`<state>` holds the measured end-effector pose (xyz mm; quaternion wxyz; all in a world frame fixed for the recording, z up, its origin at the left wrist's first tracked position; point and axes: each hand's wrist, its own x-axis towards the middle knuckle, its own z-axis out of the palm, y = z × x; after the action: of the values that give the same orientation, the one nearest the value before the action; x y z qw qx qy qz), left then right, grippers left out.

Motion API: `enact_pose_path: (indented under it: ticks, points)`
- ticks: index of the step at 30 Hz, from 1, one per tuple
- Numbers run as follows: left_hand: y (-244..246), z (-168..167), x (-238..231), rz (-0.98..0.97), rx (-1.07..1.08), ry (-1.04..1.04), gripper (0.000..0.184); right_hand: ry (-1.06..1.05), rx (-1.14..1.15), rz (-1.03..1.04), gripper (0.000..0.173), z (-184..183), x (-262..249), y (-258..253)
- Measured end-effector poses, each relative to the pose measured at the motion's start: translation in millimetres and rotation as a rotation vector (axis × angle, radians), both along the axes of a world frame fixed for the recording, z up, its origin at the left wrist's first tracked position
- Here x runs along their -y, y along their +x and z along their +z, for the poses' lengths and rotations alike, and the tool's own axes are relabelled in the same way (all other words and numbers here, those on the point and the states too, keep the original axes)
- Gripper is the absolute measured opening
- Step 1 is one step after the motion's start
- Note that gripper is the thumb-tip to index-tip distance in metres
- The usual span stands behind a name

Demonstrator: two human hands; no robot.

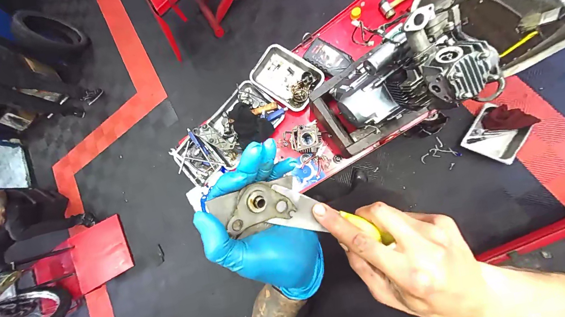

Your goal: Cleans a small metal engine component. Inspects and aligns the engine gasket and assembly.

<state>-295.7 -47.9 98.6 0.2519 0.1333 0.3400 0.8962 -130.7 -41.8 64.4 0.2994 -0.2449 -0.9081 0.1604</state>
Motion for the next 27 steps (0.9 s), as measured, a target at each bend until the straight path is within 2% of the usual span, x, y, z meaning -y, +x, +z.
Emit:
enact_pose_path:
  ticks: [2,8,13,22,27]
  points:
    - [-5,-14,2,-0.101,-0.070,0.031,0.073,0.026,0.014,-0.014,0.050,0,-1,2]
    - [-8,-13,3,-0.160,-0.143,-0.093,0.072,0.061,0.081,-0.055,0.050,-1,-3,9]
    - [-14,-21,8,-0.235,-0.154,-0.153,0.069,0.056,0.129,-0.043,0.049,2,-5,15]
    - [-23,-32,14,-0.486,-0.093,-0.193,0.065,0.085,0.206,-0.030,0.049,0,-10,27]
    - [-29,-38,16,-0.622,-0.134,-0.268,0.064,0.093,0.246,-0.002,0.048,2,-12,36]
